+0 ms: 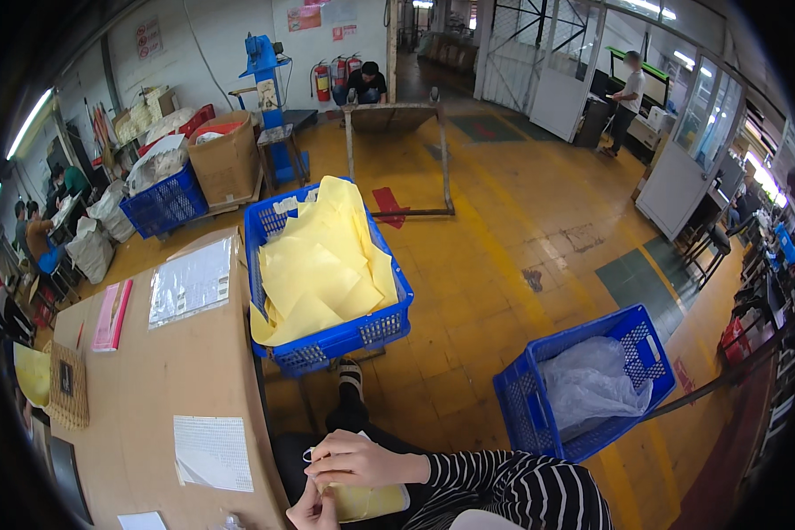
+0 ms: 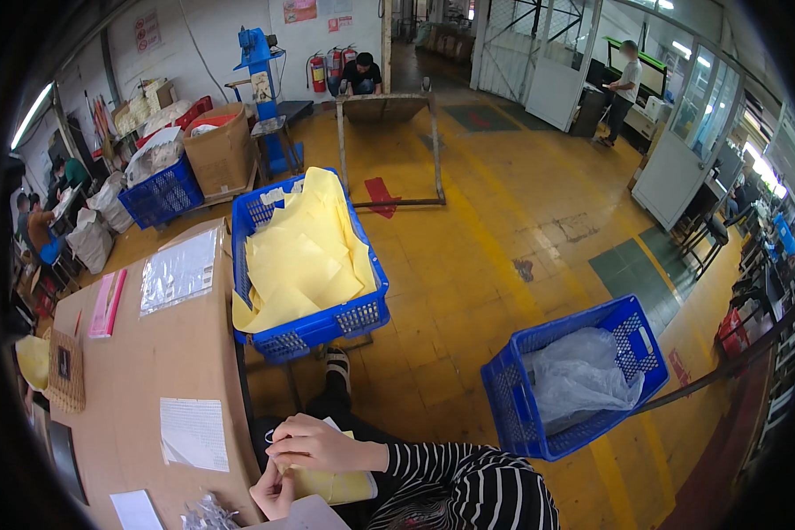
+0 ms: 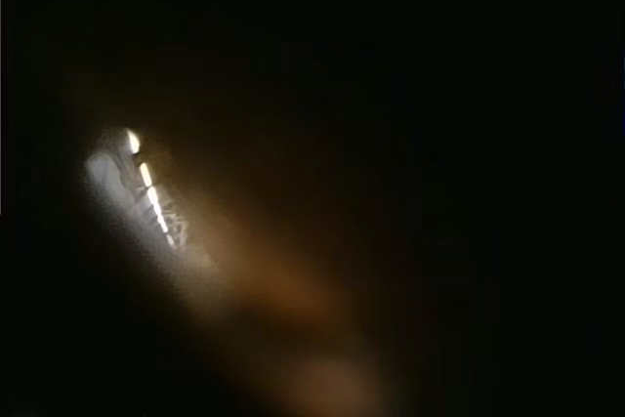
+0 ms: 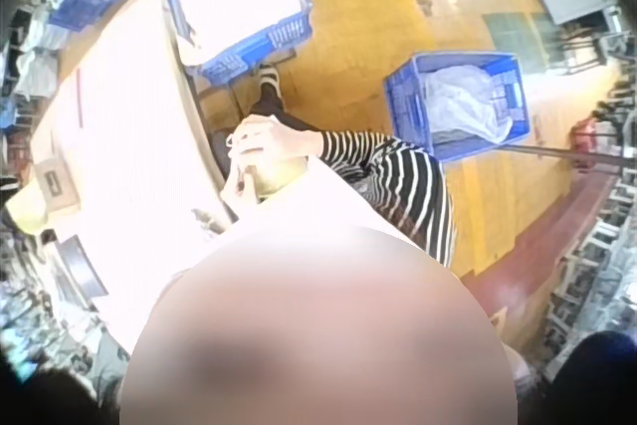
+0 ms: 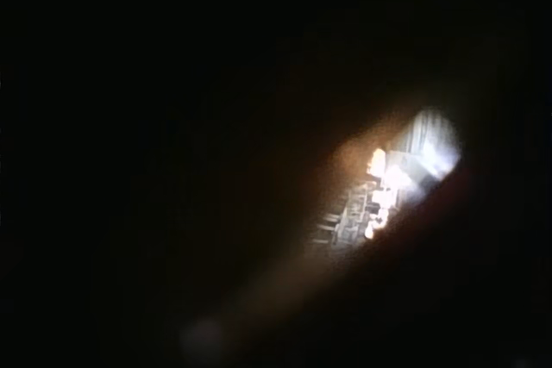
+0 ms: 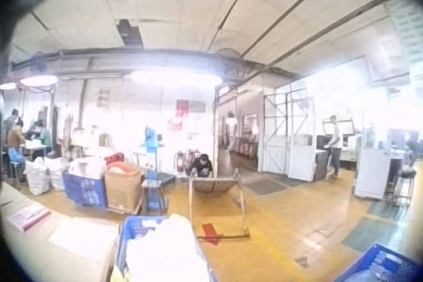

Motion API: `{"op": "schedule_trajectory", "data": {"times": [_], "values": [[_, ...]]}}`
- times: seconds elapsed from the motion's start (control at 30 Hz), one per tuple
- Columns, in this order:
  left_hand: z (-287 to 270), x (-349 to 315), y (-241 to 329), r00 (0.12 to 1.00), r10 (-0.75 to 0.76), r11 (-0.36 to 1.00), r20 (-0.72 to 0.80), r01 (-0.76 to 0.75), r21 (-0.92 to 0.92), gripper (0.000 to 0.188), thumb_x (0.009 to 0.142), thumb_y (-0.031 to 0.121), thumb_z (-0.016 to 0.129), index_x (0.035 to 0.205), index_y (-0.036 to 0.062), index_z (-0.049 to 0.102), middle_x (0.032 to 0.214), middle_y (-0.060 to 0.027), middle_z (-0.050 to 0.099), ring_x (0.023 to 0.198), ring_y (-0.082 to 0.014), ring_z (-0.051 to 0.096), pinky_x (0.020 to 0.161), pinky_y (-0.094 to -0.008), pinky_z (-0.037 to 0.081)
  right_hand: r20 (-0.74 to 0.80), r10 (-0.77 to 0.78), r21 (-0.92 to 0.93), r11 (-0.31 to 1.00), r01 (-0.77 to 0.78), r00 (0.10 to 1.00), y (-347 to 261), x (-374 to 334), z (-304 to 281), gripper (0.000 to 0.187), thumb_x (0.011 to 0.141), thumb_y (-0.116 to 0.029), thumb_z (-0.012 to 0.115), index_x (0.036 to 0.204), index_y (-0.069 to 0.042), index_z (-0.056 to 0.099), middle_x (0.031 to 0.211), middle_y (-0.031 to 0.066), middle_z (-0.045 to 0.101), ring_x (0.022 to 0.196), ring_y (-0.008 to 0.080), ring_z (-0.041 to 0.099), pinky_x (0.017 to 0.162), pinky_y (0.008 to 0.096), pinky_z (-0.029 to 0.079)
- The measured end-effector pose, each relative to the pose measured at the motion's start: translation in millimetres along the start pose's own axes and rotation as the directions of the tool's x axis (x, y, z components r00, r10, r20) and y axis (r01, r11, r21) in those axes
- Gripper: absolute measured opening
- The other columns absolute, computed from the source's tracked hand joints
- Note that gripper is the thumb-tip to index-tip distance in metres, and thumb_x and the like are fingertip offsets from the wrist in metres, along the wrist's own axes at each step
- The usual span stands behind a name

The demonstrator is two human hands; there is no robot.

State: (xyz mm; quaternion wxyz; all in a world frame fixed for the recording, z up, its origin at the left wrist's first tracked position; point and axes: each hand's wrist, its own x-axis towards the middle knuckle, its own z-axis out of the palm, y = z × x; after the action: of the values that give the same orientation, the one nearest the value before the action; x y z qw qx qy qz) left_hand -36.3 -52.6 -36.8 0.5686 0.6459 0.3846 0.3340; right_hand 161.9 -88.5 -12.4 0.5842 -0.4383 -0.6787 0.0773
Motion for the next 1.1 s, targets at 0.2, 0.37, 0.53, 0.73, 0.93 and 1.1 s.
{"op": "schedule_trajectory", "data": {"times": [0.2, 0.37, 0.53, 0.73, 0.93, 1.1], "values": [[-1, -2, 3, 0.999, 0.008, 0.998, 0.04, -0.01, 0.058, 0.048, 0.087, -0.009, 0.061, 0.135, -0.0092, 0.053, 0.08, 0.0058, 0.061, 0.065, 0.0034, 0.04, 0.056, -0.0123, 0.03, -0.068, -0.042, 0.017, 0.999, 0.043, 0.997, 2, -5, 6, 0.017, 0.087, -0.008, 0.068, 0.102, -0.001, 0.071, 0.103, 0.0091, 0.063, 0.092, 0.0254, 0.062, 0.078, 0.034, 0.051], [10, 8, -13, 0.997, 0.052, 0.992, -0.058, -0.059, -0.113, 0.055, 0.087, -0.006, 0.062, 0.14, -0.0079, 0.048, 0.079, 0.0053, 0.06, 0.06, 0.0033, 0.04, 0.053, -0.0125, 0.028, -0.083, 0.319, 0.271, 0.919, -0.286, 0.944, -6, -5, 8, 0.013, 0.091, -0.006, 0.066, 0.102, 0.001, 0.067, 0.107, 0.0111, 0.064, 0.098, 0.0262, 0.063, 0.084, 0.0343, 0.051], [28, 12, 20, 0.991, -0.111, 0.819, -0.079, 0.046, -0.571, 0.059, 0.094, 0.006, 0.061, 0.147, -0.006, 0.039, 0.095, -0.0051, 0.065, 0.06, 0.0004, 0.046, 0.048, -0.0145, 0.036, -0.055, 0.325, 0.26, 0.917, -0.301, 0.944, -19, -3, 17, 0.013, 0.091, -0.004, 0.066, 0.103, 0.0, 0.066, 0.124, 0.0118, 0.061, 0.115, 0.0268, 0.059, 0.094, 0.0343, 0.048], [53, 14, 56, 0.956, -0.221, 0.798, -0.192, 0.065, -0.599, 0.024, 0.097, 0.002, 0.056, 0.119, -0.007, 0.062, 0.103, -0.0111, 0.07, 0.089, -0.0121, 0.067, 0.077, -0.0201, 0.053, -0.227, 0.259, 0.061, 0.966, -0.252, 0.939, -27, -1, 28, 0.024, 0.09, 0.003, 0.059, 0.113, -0.004, 0.062, 0.136, 0.0147, 0.05, 0.132, 0.0359, 0.043, 0.106, 0.0449, 0.038], [56, 8, 57, 0.944, -0.202, 0.863, -0.26, 0.047, -0.502, 0.023, 0.09, -0.003, 0.065, 0.112, -0.0072, 0.069, 0.085, -0.0041, 0.069, 0.073, -0.0046, 0.059, 0.064, -0.0184, 0.046, -0.229, 0.344, 0.095, 0.939, -0.331, 0.911, -28, 0, 21, 0.019, 0.09, 0.001, 0.061, 0.108, -0.002, 0.064, 0.134, 0.0169, 0.05, 0.13, 0.0362, 0.043, 0.106, 0.0434, 0.038], [49, 13, 68, 0.98, -0.044, 0.99, -0.194, 0.018, -0.136, 0.026, 0.088, -0.007, 0.067, 0.113, -0.0087, 0.067, 0.091, -0.0045, 0.07, 0.081, -0.0049, 0.062, 0.073, -0.0182, 0.05, -0.186, 0.36, 0.132, 0.931, -0.34, 0.914, -23, 8, 5, 0.015, 0.089, 0.001, 0.064, 0.103, 0.0, 0.065, 0.109, 0.0132, 0.064, 0.099, 0.0292, 0.065, 0.088, 0.0361, 0.052]]}}
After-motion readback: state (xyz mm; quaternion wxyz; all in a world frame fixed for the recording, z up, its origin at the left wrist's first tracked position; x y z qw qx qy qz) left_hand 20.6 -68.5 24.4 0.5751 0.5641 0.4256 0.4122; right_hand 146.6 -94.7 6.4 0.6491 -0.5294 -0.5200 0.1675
